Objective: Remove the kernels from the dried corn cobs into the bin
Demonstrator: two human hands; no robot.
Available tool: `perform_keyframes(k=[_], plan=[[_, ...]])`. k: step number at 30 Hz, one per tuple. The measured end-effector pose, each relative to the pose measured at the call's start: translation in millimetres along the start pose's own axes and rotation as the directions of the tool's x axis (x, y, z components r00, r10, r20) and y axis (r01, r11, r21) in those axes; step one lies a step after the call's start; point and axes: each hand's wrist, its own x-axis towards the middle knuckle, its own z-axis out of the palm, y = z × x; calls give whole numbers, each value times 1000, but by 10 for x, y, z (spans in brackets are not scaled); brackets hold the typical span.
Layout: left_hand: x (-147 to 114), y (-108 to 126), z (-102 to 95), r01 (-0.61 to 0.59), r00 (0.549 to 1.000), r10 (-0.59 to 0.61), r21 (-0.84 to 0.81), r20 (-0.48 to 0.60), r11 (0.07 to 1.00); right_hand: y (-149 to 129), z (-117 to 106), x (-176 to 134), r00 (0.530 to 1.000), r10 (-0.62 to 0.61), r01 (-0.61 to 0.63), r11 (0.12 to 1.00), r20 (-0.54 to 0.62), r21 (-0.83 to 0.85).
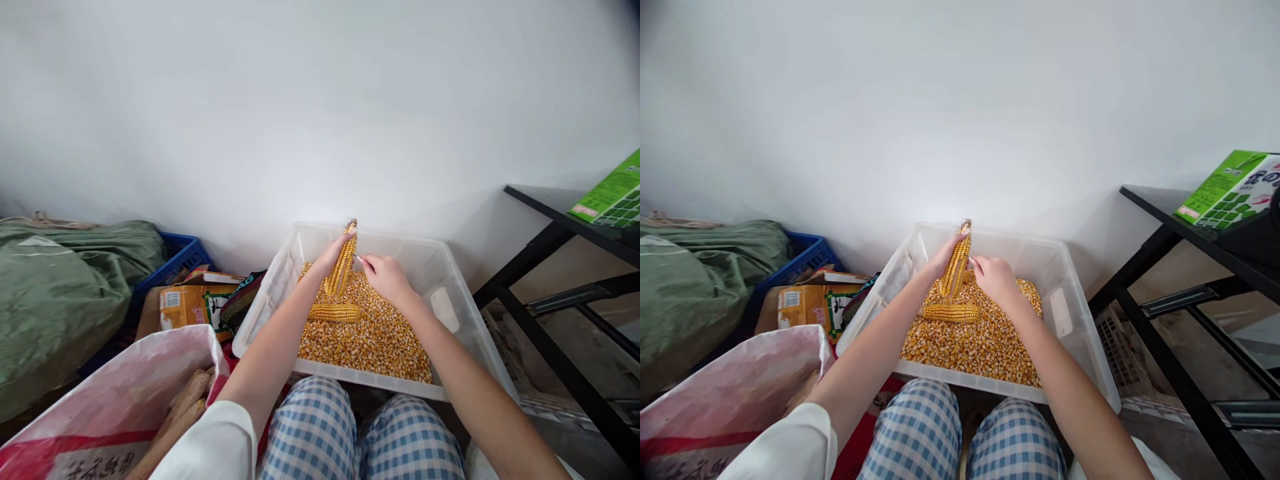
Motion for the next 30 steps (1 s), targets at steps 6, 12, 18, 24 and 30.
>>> perform_keyframes(k=[6,12,18,24,30], plan=[[-27,-32,-13,-51,998,49,46,41,998,-3,90,9,999,-8,6,999,54,43],[-87,2,-14,-154,984,173,322,-33,934,-31,107,0,991,-29,45,992,134,-116],[-159,27,-59,-226,964,260,671,51,706,14,154,4,952,-167,203,972,255,-122],[-134,-16,-89,-273,958,233,789,169,550,68,207,38,913,-244,271,962,327,-41],[-98,14,-79,-224,964,264,504,-10,834,124,55,29,962,-140,128,989,236,68]])
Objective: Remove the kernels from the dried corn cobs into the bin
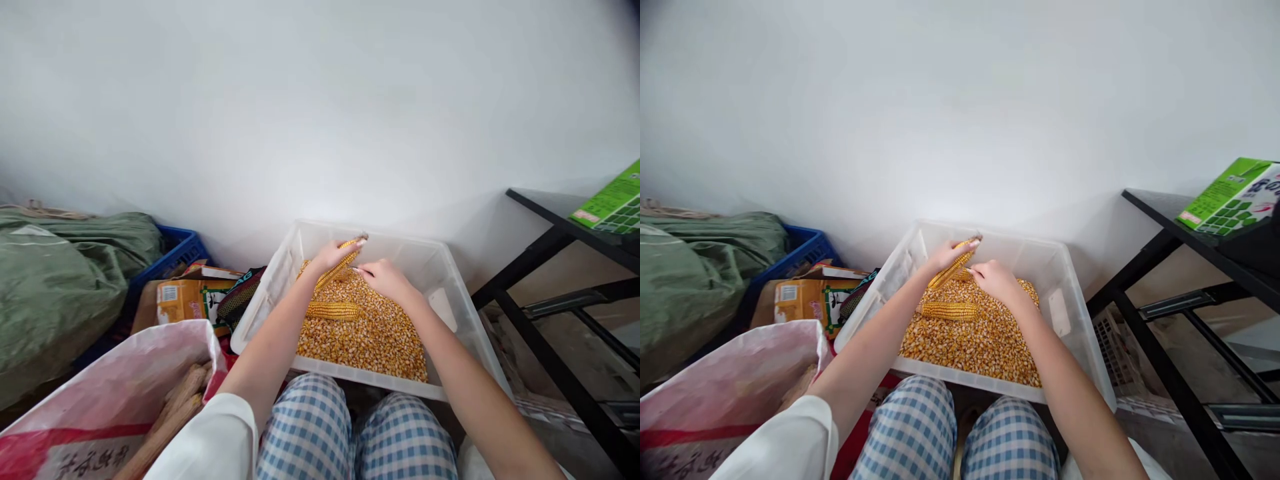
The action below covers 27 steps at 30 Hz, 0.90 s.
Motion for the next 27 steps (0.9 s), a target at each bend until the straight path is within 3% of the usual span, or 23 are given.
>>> perform_keyframes(k=[4,8,14,22,24,27], plan=[[21,29,26,78,996,-84,-214,-23,974,0,-26,-7,997,47,-46,999,-53,9],[9,70,66,117,993,-118,-285,13,952,-33,1,1,995,83,-84,996,-52,-28],[-25,95,65,38,999,-35,-125,25,991,-46,-6,-10,1000,16,-18,998,-26,-60],[-64,151,76,-120,980,90,166,175,979,-101,113,40,988,-133,139,988,77,-74],[-58,154,110,-128,978,94,176,188,976,-136,170,51,984,-150,156,986,93,-65],[-29,126,134,-72,991,66,47,118,996,-139,154,26,991,-113,115,993,69,-15]])
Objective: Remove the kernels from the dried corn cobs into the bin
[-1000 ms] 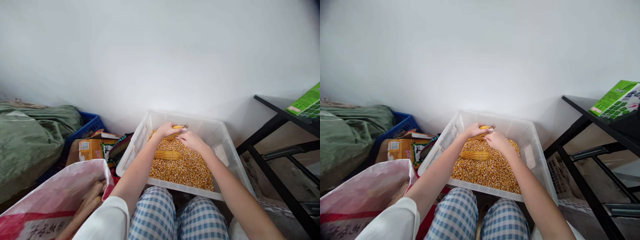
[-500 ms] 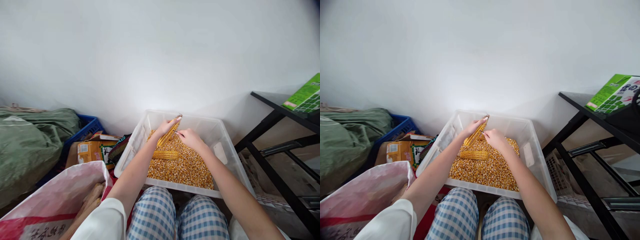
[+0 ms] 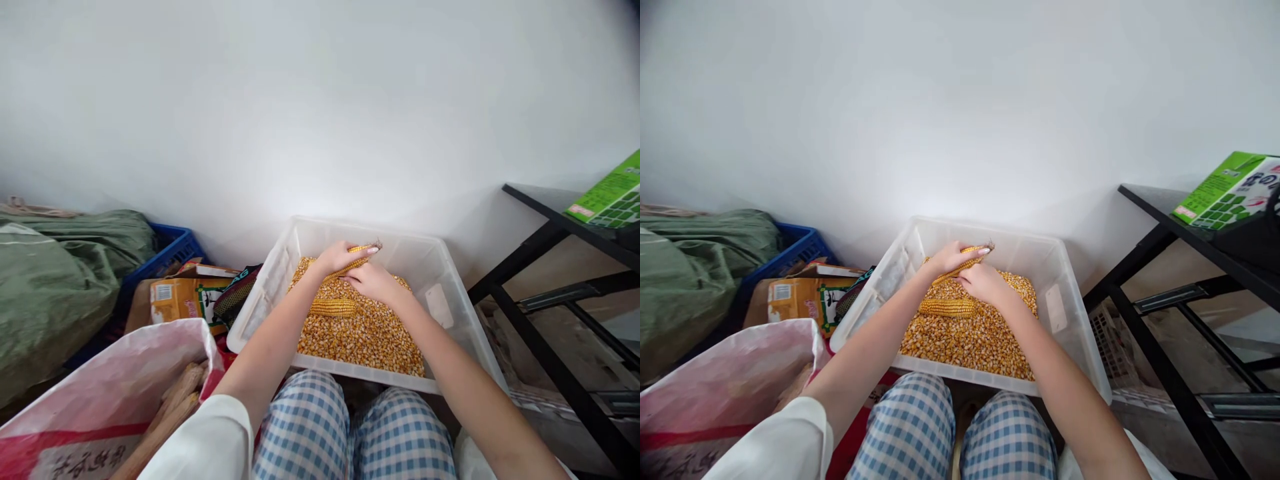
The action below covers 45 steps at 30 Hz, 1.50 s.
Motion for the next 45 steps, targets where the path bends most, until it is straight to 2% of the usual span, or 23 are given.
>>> perform_keyframes(k=[4,8,11,24,45], plan=[[43,-64,-48,94,990,-119,-287,-74,953,78,-131,-66,987,110,-104,993,-118,56],[71,-119,-91,211,975,-218,-513,47,832,154,-172,-66,948,180,-183,983,-264,14],[89,-149,-91,238,971,-208,-575,119,783,166,-152,-51,942,184,-196,980,-281,-16],[91,-149,-86,263,963,-245,-574,110,776,86,-190,-61,935,241,-266,962,-259,-68],[85,-137,-80,270,961,-254,-552,107,789,112,-186,-68,943,186,-219,971,-274,-95]])
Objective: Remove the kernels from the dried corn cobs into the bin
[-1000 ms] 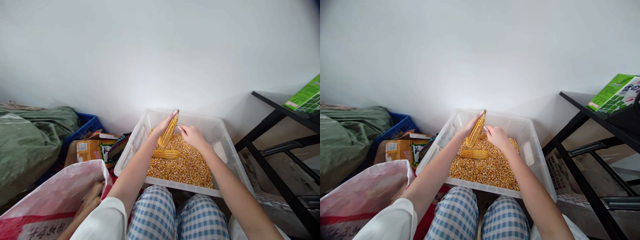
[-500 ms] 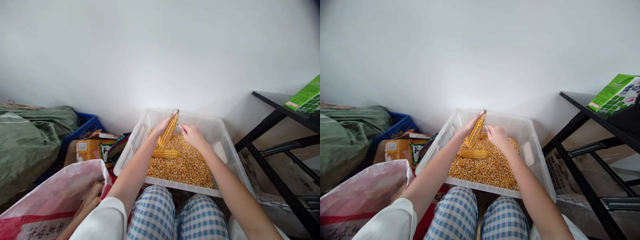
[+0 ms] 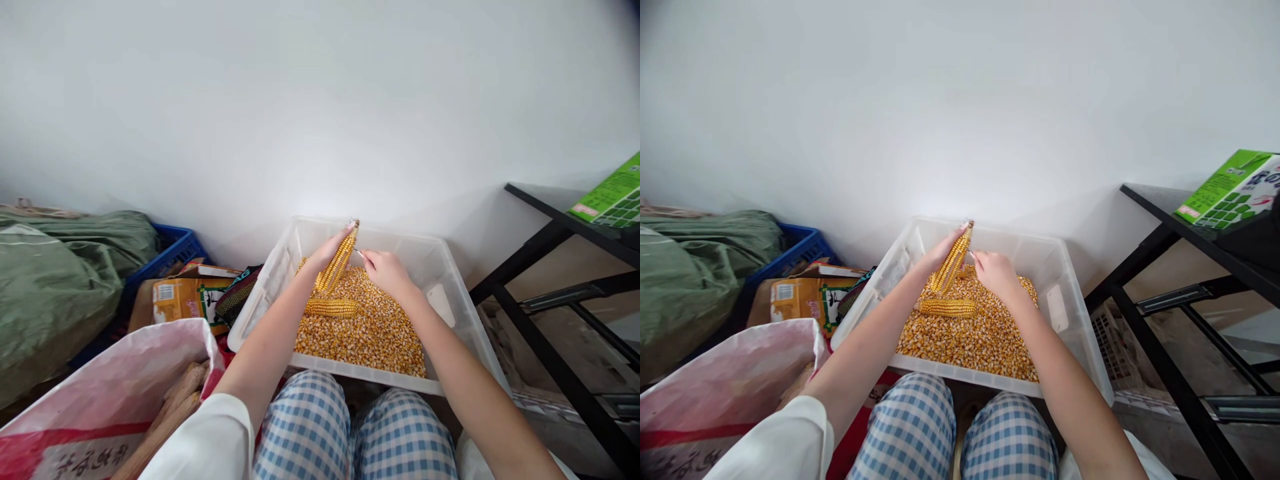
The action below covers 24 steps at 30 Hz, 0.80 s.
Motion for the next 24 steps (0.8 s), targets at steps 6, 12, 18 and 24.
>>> perform_keyframes(k=[6,12,18,24], plan=[[-4,-27,-1,13,998,-7,98,-61,995,-28,2,13,998,2,0,999,61,-42],[-64,1,-21,-104,980,156,354,-123,929,-78,17,12,992,-8,22,993,126,-114],[-130,33,-94,-156,975,221,600,-37,784,-55,8,-5,969,-99,115,992,225,-60],[-101,25,-137,-208,974,204,750,99,628,13,26,5,943,-180,179,983,282,29]])
